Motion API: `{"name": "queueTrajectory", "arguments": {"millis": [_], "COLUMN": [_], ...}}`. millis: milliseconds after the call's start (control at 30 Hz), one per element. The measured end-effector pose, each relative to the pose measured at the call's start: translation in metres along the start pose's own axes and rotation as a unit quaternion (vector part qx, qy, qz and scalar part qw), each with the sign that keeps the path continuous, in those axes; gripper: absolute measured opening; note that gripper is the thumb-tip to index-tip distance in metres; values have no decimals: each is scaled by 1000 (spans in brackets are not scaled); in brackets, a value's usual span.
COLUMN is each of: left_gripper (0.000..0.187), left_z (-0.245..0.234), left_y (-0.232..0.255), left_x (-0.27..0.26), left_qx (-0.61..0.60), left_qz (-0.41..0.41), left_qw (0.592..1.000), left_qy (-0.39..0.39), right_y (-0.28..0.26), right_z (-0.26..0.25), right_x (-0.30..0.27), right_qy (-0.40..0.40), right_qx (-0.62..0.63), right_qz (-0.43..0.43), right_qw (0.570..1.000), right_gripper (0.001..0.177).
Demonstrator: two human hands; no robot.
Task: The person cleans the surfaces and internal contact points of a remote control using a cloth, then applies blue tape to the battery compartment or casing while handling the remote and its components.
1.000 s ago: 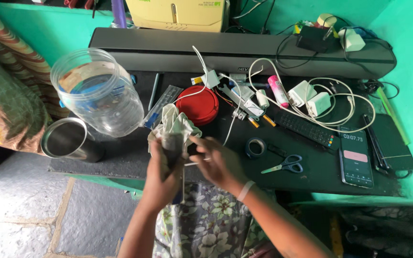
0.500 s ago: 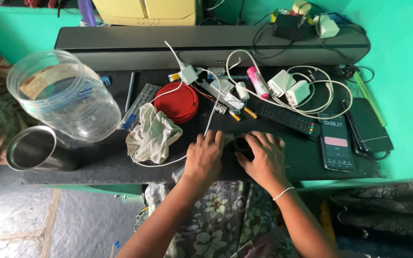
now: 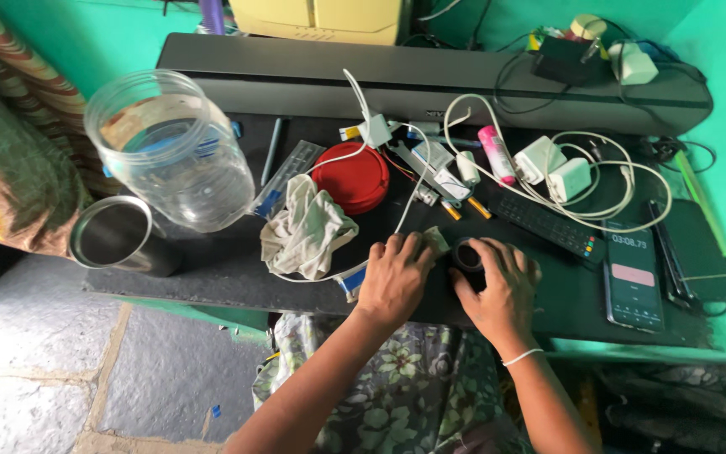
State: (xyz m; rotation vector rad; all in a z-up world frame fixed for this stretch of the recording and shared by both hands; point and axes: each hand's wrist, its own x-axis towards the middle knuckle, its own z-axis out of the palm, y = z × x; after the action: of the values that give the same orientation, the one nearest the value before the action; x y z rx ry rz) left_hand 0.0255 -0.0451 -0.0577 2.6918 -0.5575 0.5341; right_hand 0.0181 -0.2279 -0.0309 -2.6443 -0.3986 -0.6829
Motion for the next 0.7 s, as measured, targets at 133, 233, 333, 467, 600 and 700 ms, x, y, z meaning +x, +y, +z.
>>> {"name": "queueTrajectory", "arguments": {"millis": [133,233,333,467,600,700], "left_gripper": [33,33,30,37,35,32], "left_z": [-2,-4,-5,-2,2,2], "left_y": [-1,0,0,-1,-2,-2], "left_x": [-1,-3,-4,-4,-5,-5], "left_qx": [-23,-16,-27,4,5,-14], "left_qz": [-8,-11,-24,17,11,5], "left_qw": [1000,999,999,999,999,1000], "left_qy": [16,30,11,51,33,17], "right_y": [0,-1,0,0,1,3], "right_z": [1,3,5,5,5,6], "right_x": [-1,-3,-3,-6,-7,-7], "right_qy": [8,8,12,14,7,4], "right_qx": [-4,-1,-4,4,8,20], "right_qz": [-10,-8,-14,-24,-21,-16], "right_qw": [1000,1000,1000,1000,1000,1000], "right_gripper": [46,45,48,52,54,54]}}
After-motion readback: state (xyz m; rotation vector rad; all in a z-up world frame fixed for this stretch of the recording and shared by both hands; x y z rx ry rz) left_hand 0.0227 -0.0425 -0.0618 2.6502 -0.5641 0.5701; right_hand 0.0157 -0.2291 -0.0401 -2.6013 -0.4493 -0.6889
